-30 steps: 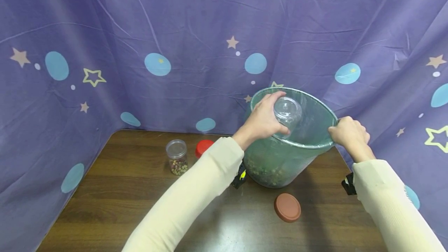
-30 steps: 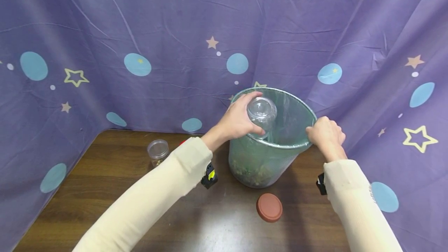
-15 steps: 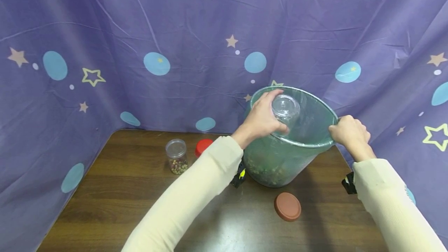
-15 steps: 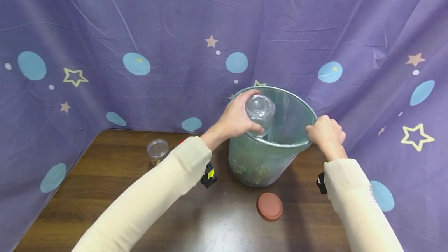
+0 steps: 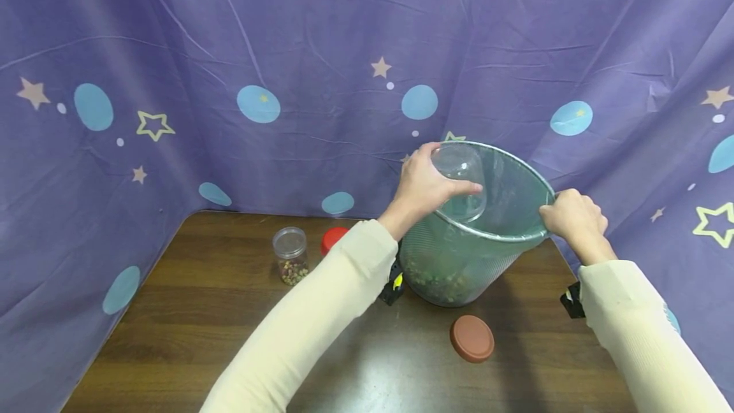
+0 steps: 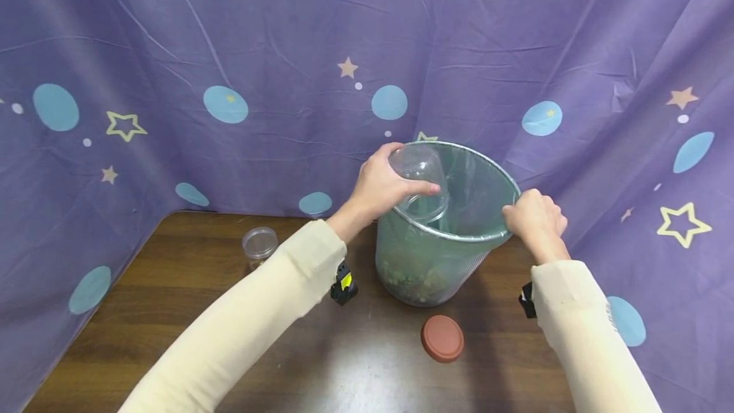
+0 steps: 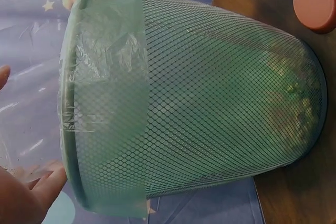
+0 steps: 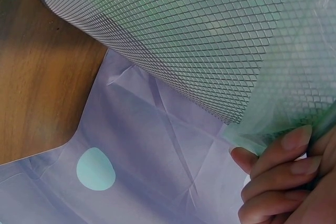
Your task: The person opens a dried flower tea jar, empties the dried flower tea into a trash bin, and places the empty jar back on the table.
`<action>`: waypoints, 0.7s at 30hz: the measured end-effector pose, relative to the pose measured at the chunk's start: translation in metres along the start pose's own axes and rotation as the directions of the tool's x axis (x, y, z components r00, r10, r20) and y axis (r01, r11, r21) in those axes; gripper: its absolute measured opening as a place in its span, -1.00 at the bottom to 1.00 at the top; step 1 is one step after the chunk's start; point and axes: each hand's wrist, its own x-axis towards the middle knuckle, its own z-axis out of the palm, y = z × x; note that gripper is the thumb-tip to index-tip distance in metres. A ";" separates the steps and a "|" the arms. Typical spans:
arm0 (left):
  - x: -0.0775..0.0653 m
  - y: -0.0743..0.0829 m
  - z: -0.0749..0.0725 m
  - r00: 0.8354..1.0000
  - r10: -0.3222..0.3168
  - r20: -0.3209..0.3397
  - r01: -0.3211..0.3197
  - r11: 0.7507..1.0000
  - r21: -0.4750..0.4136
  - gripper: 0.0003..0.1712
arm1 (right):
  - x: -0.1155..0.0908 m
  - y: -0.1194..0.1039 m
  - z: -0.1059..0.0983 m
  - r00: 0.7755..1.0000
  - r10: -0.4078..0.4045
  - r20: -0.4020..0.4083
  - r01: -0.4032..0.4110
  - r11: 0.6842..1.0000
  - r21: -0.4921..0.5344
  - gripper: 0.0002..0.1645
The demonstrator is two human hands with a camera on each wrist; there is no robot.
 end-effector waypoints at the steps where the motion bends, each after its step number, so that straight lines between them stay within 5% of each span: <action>1: 0.000 -0.001 -0.001 1.000 -0.023 -0.011 0.023 1.000 -0.007 0.10 | 0.000 0.000 0.000 1.000 0.000 0.002 0.000 1.000 -0.001 -0.74; 11: 0.005 -0.007 -0.010 0.983 -0.158 -0.096 0.148 0.983 -0.105 0.03 | 0.001 0.001 0.001 1.000 0.008 -0.001 -0.008 1.000 -0.005 -0.68; 21: 0.005 -0.009 -0.023 0.968 -0.233 -0.095 0.209 0.955 -0.211 0.07 | 0.002 0.001 0.002 1.000 0.005 -0.002 -0.005 1.000 -0.002 -0.71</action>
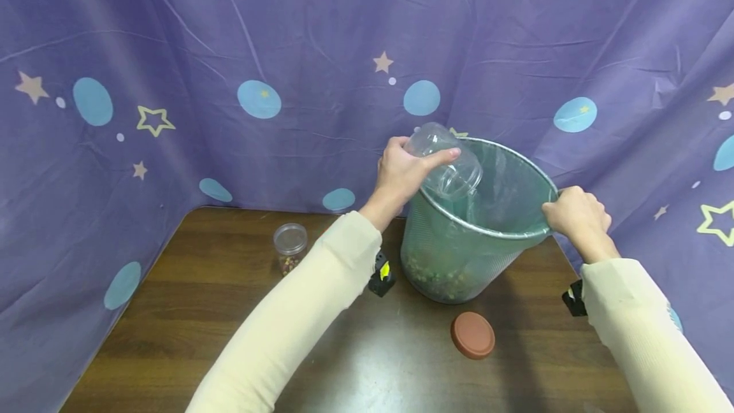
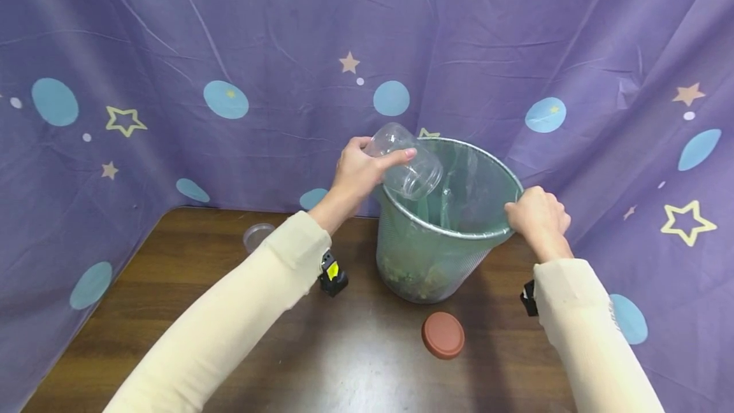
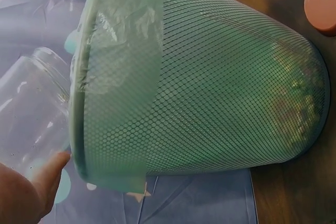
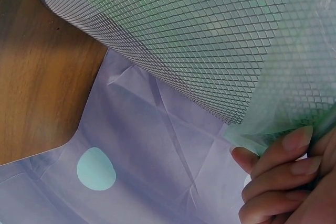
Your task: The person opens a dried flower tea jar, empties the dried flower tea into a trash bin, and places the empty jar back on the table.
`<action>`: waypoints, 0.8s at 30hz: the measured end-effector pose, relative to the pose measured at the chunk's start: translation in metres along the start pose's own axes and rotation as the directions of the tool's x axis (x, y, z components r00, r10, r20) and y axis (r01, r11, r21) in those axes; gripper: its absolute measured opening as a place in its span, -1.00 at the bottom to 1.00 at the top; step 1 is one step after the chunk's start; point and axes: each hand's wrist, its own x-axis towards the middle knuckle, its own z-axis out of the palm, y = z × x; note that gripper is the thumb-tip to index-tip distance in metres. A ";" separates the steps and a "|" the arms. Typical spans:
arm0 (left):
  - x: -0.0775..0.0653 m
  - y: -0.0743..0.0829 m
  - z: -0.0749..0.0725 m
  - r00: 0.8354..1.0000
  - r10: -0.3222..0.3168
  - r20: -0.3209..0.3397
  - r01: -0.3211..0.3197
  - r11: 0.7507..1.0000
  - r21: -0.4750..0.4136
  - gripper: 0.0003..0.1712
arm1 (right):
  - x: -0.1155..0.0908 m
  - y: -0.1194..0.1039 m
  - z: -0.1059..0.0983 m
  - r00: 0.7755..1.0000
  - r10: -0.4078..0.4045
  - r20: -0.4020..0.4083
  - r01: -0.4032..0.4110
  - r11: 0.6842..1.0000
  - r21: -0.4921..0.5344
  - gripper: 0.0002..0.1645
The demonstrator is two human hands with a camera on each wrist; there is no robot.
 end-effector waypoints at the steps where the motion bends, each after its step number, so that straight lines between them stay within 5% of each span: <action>1: 0.000 0.000 -0.002 1.000 -0.003 -0.004 0.003 1.000 -0.008 0.07 | 0.000 0.000 0.000 1.000 -0.001 0.000 0.001 1.000 0.001 -0.71; 8: 0.005 -0.005 -0.010 1.000 -0.008 -0.022 0.004 0.990 -0.141 -0.07 | 0.000 0.000 -0.001 1.000 0.004 0.011 -0.004 1.000 -0.001 -0.69; 13: 0.007 -0.009 -0.013 0.999 -0.034 0.009 0.035 0.960 -0.278 -0.07 | 0.001 0.000 -0.001 1.000 0.003 0.011 -0.003 1.000 -0.004 -0.68; 19: 0.008 -0.010 -0.021 0.998 -0.040 0.049 0.054 0.940 -0.336 -0.02 | 0.001 0.000 -0.001 1.000 0.002 0.010 -0.002 1.000 -0.004 -0.71; 24: 0.010 -0.013 -0.031 0.996 -0.004 0.093 0.046 0.889 -0.456 -0.08 | 0.000 0.000 -0.001 1.000 0.004 0.011 -0.003 1.000 -0.004 -0.72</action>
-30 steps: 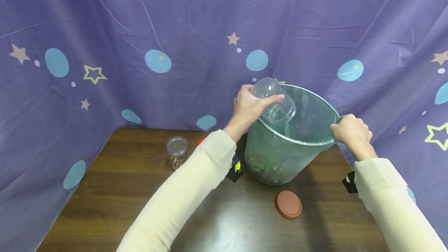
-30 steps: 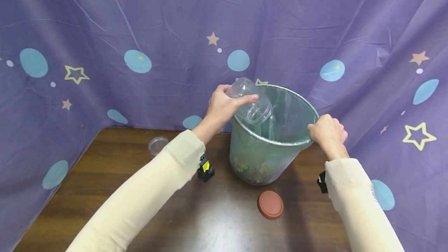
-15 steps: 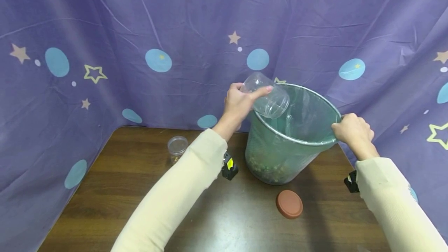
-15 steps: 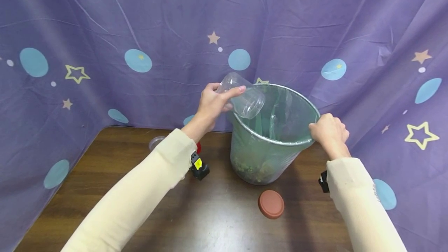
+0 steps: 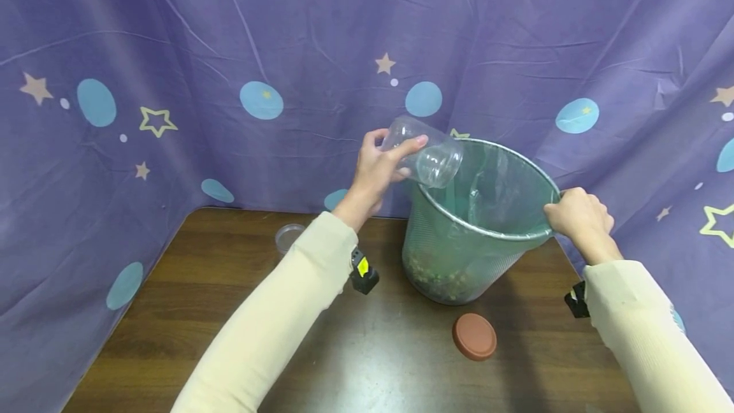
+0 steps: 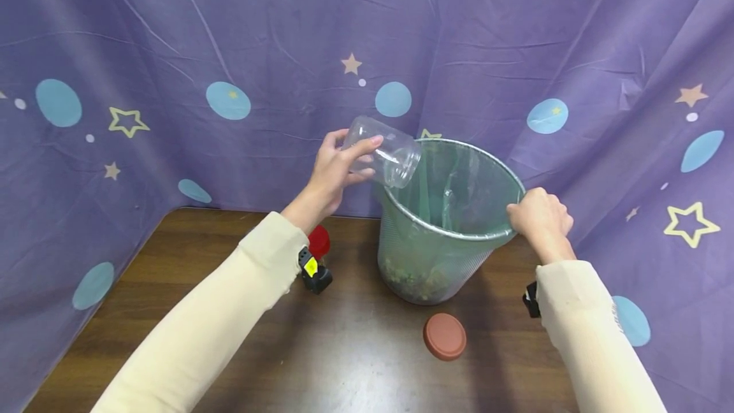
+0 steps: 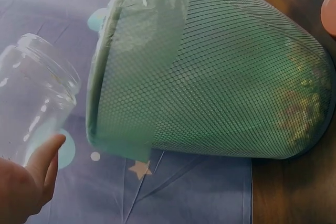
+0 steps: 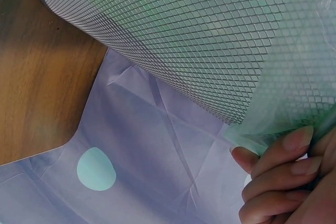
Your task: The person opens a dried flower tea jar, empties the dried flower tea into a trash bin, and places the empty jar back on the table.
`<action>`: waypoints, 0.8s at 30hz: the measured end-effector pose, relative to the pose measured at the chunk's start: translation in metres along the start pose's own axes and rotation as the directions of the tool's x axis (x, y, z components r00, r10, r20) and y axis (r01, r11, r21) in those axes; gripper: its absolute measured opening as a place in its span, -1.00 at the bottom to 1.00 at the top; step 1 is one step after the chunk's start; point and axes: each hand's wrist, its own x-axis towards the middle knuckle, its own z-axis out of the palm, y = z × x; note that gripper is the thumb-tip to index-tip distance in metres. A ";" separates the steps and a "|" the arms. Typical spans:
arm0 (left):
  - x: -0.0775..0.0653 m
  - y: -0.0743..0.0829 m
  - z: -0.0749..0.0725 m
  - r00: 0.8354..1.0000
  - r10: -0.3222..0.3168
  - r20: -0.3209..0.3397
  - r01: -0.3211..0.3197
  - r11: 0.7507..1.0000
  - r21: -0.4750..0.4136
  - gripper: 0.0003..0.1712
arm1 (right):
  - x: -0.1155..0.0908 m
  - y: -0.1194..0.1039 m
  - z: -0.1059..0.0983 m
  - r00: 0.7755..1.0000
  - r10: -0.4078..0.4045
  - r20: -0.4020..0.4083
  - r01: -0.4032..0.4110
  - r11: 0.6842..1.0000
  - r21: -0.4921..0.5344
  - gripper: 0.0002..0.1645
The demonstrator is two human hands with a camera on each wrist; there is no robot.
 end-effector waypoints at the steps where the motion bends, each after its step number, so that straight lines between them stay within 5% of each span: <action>1: 0.000 0.000 -0.002 1.000 0.005 0.011 -0.005 0.999 -0.033 -0.11 | 0.000 0.000 0.000 1.000 0.000 0.000 0.000 1.000 0.001 -0.72; 6: 0.000 -0.001 -0.009 0.999 0.030 0.039 -0.026 0.993 -0.113 -0.23 | 0.000 0.000 0.000 1.000 -0.004 -0.007 0.004 1.000 0.005 -0.72; 24: 0.000 -0.019 -0.013 0.997 0.052 0.060 -0.049 0.997 -0.064 -0.27 | 0.002 0.001 0.002 1.000 0.006 -0.003 -0.006 1.000 0.006 -0.73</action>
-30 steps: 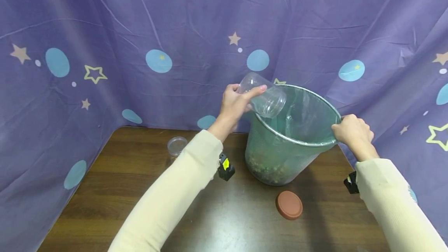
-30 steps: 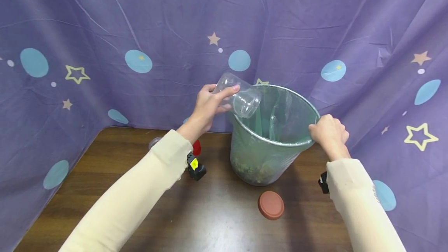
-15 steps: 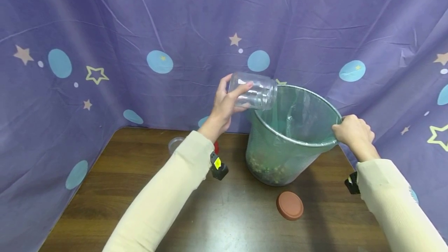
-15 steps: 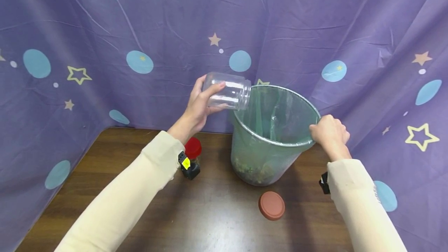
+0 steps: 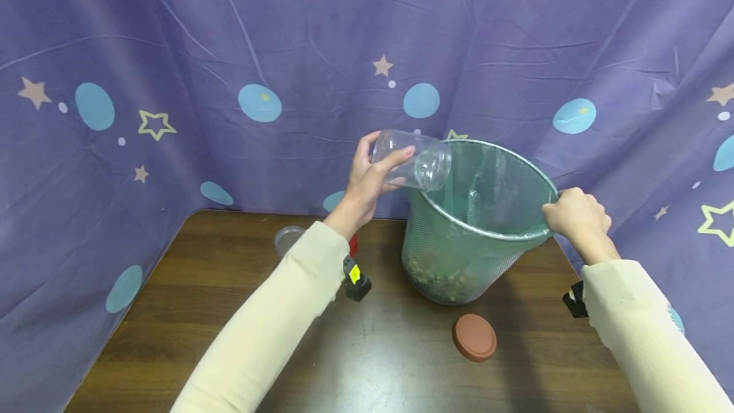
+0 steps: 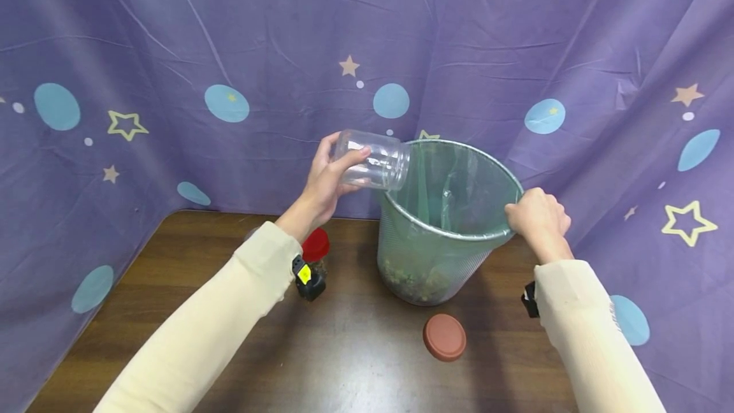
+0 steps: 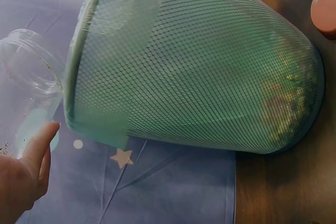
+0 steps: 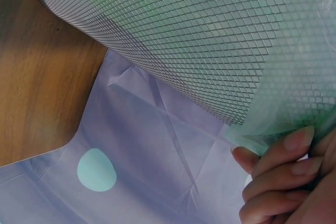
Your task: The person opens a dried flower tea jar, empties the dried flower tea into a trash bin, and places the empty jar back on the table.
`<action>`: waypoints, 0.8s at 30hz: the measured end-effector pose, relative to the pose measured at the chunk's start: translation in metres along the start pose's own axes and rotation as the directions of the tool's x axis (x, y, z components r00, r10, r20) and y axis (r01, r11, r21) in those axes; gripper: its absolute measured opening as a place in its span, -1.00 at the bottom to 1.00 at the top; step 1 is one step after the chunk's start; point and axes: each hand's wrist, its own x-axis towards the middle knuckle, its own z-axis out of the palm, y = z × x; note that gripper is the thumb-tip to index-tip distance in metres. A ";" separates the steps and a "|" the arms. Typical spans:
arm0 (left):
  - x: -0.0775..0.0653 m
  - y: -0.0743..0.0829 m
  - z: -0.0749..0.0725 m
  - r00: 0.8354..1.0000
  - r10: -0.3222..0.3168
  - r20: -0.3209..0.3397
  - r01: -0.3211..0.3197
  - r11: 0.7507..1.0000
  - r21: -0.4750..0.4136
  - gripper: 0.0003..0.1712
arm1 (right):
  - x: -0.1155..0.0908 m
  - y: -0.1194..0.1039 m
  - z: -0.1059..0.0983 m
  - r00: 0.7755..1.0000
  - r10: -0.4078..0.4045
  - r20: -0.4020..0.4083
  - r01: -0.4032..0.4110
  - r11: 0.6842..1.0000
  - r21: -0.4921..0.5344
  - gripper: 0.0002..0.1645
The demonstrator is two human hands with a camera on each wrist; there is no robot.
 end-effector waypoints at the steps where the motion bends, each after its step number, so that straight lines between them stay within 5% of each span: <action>1: 0.000 -0.001 0.000 1.000 0.002 0.000 -0.002 1.000 0.003 -0.26 | 0.000 0.000 0.000 1.000 0.001 0.001 -0.001 1.000 0.001 -0.73; 17: -0.005 -0.009 -0.008 1.000 0.006 0.012 -0.006 1.000 -0.006 -0.25 | -0.001 -0.002 -0.001 1.000 -0.002 -0.005 0.002 1.000 0.010 -0.70; 24: -0.006 -0.009 -0.015 1.000 -0.010 -0.001 0.010 0.993 0.120 -0.20 | 0.000 0.001 0.000 1.000 -0.004 -0.003 0.004 1.000 0.013 -0.71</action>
